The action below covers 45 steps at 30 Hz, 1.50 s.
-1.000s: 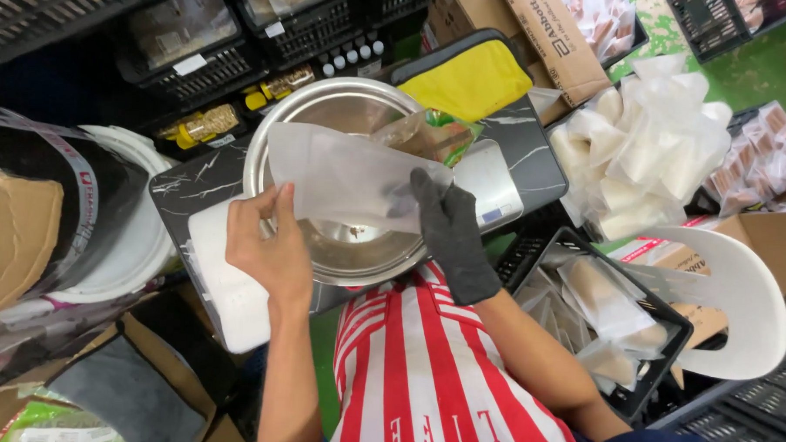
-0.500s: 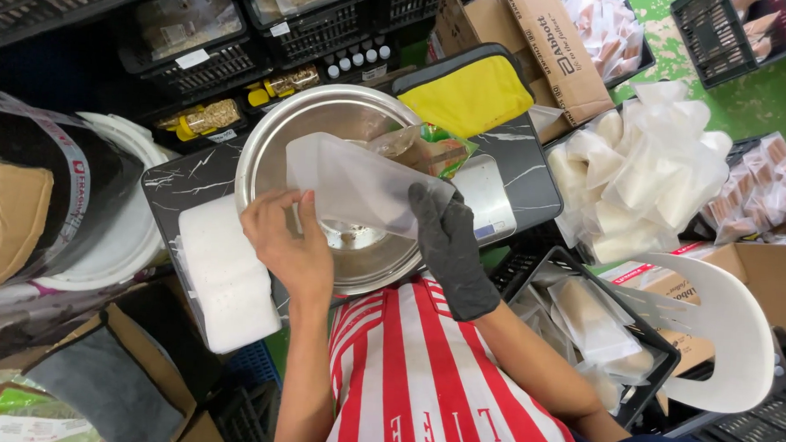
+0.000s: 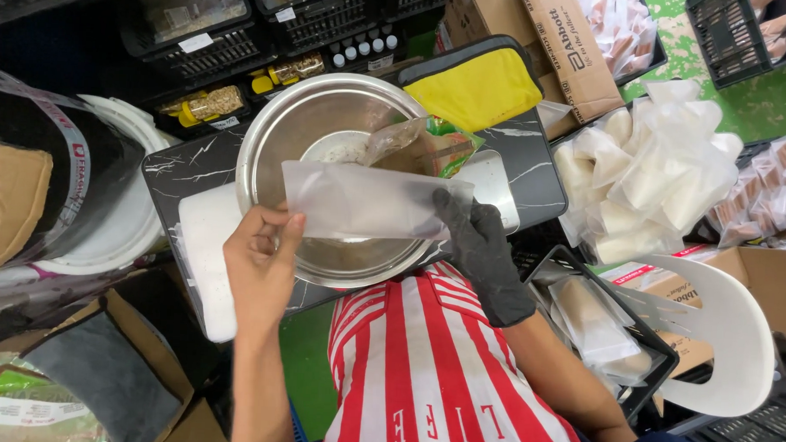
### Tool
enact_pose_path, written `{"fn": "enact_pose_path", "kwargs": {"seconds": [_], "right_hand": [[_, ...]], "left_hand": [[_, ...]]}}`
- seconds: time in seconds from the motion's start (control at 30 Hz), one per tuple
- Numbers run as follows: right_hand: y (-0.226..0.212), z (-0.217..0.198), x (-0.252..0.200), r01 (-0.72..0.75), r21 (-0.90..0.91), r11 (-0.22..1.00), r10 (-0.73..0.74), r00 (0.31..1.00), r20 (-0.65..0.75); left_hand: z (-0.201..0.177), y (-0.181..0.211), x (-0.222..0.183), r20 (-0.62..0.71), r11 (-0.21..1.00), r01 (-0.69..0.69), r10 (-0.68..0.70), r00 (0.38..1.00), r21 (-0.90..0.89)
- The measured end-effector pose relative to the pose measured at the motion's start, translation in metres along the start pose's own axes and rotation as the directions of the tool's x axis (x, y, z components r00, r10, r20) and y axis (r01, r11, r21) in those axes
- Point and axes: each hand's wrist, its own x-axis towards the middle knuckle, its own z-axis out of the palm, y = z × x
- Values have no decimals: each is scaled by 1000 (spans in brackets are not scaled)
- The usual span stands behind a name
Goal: Scooping spice from a large container into small plastic bags and weighing them on a digital scale.
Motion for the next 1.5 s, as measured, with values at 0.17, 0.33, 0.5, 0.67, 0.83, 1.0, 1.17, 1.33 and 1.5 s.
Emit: {"fn": "enact_pose_path", "kwargs": {"seconds": [0.17, 0.33, 0.5, 0.67, 0.83, 1.0, 1.17, 1.33, 1.5], "right_hand": [[32, -13, 23, -85, 76, 993, 87, 996, -21], [1, -8, -9, 28, -135, 990, -8, 990, 144], [9, -11, -23, 716, -261, 647, -446, 634, 632], [-10, 26, -26, 920, -27, 391, -648, 296, 702], [-60, 24, 6, 923, 89, 374, -592, 164, 789], [-41, 18, 19, 929, 68, 363, -545, 153, 825], [-45, 13, 40, 921, 34, 387, -505, 181, 844], [-31, -7, 111, 953, -239, 184, -292, 285, 913], [-2, -19, 153, 837, -460, -297, -90, 455, 886]], "left_hand": [[-17, -32, -6, 76, 984, 139, -131, 989, -110], [-35, 14, 2, 68, 982, 81, -70, 995, -170], [-37, 16, 15, 658, 975, 96, 62, 750, -201], [10, -17, 4, 964, 955, 268, 55, 261, -127], [24, -7, 25, 955, 928, 369, -55, 290, -59], [21, -15, 23, 923, 943, 321, -44, 382, -88], [14, -12, 23, 815, 927, 373, -181, 551, -46], [-3, -69, 18, 576, 784, 573, -362, 733, -237], [13, -131, 10, 453, 389, 522, -262, 852, -759]]}}
